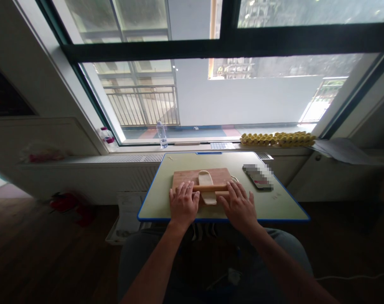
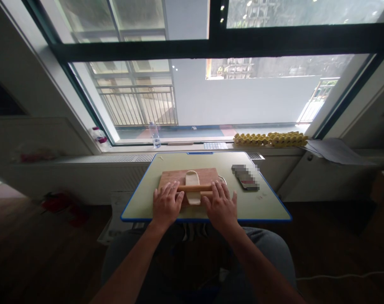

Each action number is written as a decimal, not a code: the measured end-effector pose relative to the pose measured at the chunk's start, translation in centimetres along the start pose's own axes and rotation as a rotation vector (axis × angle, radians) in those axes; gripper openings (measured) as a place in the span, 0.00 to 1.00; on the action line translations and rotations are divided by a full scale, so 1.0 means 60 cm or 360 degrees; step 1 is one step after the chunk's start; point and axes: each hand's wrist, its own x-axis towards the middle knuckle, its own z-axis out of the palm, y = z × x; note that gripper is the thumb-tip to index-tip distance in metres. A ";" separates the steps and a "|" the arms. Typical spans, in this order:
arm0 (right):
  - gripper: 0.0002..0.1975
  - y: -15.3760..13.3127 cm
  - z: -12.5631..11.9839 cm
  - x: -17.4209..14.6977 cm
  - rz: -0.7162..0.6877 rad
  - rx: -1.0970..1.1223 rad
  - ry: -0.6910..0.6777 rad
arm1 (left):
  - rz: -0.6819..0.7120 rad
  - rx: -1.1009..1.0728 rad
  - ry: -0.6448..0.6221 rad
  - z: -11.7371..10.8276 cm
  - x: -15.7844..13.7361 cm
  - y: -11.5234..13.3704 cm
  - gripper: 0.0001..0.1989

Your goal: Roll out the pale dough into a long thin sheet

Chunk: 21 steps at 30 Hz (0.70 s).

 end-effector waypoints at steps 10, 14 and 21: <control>0.34 -0.005 0.010 0.046 0.0015 0.0031 -0.0029 | -0.0008 -0.0052 0.0012 0.012 0.041 0.002 0.29; 0.35 -0.007 0.021 0.081 0.0041 0.0062 -0.0033 | -0.0002 -0.0065 0.0014 0.025 0.080 0.000 0.29; 0.34 -0.019 0.005 0.142 -0.0011 0.0001 -0.0108 | -0.0082 -0.0030 -0.0110 0.033 0.143 0.000 0.28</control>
